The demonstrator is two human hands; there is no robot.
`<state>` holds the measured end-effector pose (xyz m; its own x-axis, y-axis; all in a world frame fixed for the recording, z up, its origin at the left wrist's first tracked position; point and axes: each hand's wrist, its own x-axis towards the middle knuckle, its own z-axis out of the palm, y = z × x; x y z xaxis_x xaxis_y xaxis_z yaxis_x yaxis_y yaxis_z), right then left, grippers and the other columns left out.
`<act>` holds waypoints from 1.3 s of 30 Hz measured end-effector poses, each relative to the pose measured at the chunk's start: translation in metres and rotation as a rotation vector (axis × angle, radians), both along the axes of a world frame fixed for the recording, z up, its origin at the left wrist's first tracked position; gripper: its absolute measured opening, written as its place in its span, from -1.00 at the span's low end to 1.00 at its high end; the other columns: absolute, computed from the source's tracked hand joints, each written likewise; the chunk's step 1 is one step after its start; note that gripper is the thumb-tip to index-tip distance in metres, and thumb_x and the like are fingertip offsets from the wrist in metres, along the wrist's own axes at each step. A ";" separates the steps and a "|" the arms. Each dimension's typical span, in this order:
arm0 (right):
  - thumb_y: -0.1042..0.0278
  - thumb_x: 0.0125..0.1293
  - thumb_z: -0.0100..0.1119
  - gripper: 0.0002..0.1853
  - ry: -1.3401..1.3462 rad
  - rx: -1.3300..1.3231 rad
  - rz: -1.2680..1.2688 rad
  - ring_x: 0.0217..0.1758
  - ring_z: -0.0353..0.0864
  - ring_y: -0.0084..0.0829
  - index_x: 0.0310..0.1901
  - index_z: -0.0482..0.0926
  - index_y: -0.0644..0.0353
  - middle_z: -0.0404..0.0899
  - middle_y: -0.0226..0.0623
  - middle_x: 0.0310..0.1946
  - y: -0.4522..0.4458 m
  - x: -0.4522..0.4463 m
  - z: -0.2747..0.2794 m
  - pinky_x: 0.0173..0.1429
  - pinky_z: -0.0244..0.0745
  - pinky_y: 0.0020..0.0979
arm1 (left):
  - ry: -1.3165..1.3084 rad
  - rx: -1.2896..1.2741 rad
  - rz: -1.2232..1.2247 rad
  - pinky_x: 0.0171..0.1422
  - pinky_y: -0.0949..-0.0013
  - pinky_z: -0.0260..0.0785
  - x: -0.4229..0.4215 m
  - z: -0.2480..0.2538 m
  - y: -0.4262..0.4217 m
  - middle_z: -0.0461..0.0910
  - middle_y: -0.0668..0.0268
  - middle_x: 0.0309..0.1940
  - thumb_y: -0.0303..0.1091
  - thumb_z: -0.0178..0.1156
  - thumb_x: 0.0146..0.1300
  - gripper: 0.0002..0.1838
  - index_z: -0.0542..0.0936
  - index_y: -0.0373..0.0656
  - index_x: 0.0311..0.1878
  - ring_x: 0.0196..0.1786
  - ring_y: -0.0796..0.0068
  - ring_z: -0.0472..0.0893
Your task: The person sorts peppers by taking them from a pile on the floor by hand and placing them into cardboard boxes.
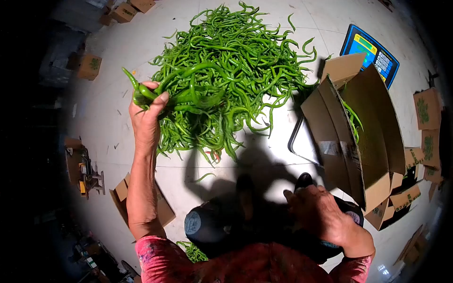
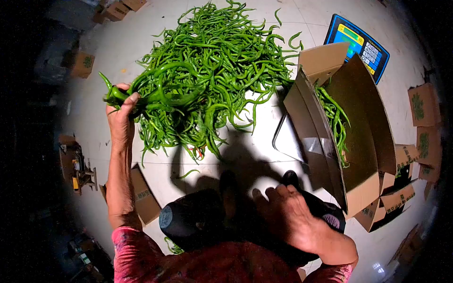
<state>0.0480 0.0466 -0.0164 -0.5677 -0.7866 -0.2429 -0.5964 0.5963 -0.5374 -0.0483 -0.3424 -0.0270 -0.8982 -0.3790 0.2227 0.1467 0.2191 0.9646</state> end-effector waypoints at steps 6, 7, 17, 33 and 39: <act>0.45 0.05 0.21 -0.52 0.024 -0.230 -0.097 -0.16 0.51 -0.12 0.09 0.49 0.25 0.50 -0.13 -0.27 0.013 0.006 0.001 -0.11 0.44 -0.22 | 0.042 0.412 0.003 -0.04 0.36 0.47 0.035 0.033 0.028 0.55 0.28 -0.25 -0.43 0.27 0.09 -0.64 0.45 -0.18 -0.02 -0.24 0.44 0.58; 0.45 0.06 0.21 -0.52 0.001 -0.213 -0.092 -0.15 0.52 -0.10 0.10 0.49 0.25 0.51 -0.12 -0.26 0.014 0.004 -0.001 -0.09 0.45 -0.20 | 0.071 0.461 -0.003 -0.02 0.34 0.48 0.041 0.037 0.033 0.56 0.26 -0.24 -0.43 0.26 0.09 -0.65 0.45 -0.18 -0.02 -0.23 0.43 0.58; 0.48 0.24 0.11 -0.82 -0.112 -0.613 -0.435 -0.26 0.62 -0.07 -0.15 0.59 0.32 0.59 -0.02 -0.32 0.016 -0.002 -0.001 -0.17 0.53 -0.19 | 0.168 0.831 -0.205 0.04 0.24 0.36 0.077 0.043 0.085 0.47 0.25 -0.09 -0.46 0.24 0.08 -0.61 0.45 -0.21 0.02 -0.16 0.35 0.46; 0.54 0.07 0.25 -0.65 0.307 -0.820 -0.384 -0.21 0.61 -0.12 -0.04 0.53 0.20 0.53 -0.17 -0.26 -0.034 -0.001 -0.004 -0.20 0.53 -0.22 | 0.036 1.111 -0.349 0.09 0.25 0.38 0.110 0.027 0.170 0.52 0.30 -0.09 -0.54 0.27 0.03 -0.58 0.51 -0.13 0.02 -0.11 0.31 0.47; 0.32 0.17 0.28 -0.67 -0.025 -0.707 -0.441 -0.39 0.57 -0.08 -0.10 0.37 0.16 0.54 -0.10 -0.40 -0.030 -0.001 0.016 -0.30 0.47 -0.22 | 0.068 1.079 -0.333 0.11 0.26 0.40 0.112 0.027 0.165 0.48 0.19 -0.08 -0.49 0.23 0.08 -0.54 0.40 -0.19 0.09 -0.09 0.32 0.49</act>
